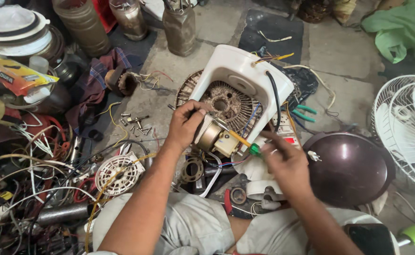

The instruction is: The person disassembles a small electric motor, removes the rotor, and uses a screwdriver to adjust internal components. The person then reassembles the motor parts.

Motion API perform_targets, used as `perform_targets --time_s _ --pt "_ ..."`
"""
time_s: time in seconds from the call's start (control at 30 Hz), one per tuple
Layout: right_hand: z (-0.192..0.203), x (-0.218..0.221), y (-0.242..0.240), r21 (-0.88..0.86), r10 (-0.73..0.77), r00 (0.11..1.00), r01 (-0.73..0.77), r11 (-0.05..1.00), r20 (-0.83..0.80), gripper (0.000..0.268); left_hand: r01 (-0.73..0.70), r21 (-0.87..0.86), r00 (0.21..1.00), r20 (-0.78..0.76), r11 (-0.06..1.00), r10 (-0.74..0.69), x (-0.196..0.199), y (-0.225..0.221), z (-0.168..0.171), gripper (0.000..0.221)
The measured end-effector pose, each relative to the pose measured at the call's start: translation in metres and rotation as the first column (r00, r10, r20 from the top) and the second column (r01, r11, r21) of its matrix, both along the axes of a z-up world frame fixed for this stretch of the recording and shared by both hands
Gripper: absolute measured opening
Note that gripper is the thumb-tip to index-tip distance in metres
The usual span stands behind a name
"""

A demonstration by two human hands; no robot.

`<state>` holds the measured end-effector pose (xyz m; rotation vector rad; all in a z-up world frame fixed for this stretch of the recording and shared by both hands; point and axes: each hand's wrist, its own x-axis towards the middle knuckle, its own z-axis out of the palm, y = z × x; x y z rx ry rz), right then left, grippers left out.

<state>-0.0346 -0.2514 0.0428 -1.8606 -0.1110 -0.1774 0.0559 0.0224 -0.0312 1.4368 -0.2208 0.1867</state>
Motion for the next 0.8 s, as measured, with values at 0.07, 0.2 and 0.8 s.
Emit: perform_targets --time_s 0.07,0.2,0.8 --pt "-0.008 0.001 -0.002 0.455 -0.033 0.945 0.188 0.87 -0.326 0.034 -0.024 0.049 0.998 0.058 0.998 0.021 -0.002 0.0 -0.002 0.013" --pt "-0.02 -0.003 -0.003 0.446 -0.074 0.865 0.327 0.833 -0.496 0.034 -0.034 0.021 0.999 0.038 0.999 0.033 -0.003 -0.004 0.0 0.013" --pt "-0.028 -0.025 -0.009 0.531 0.012 0.939 0.183 0.828 -0.343 0.038 -0.095 0.101 0.994 0.066 0.99 0.089 -0.004 -0.002 0.004 0.013"
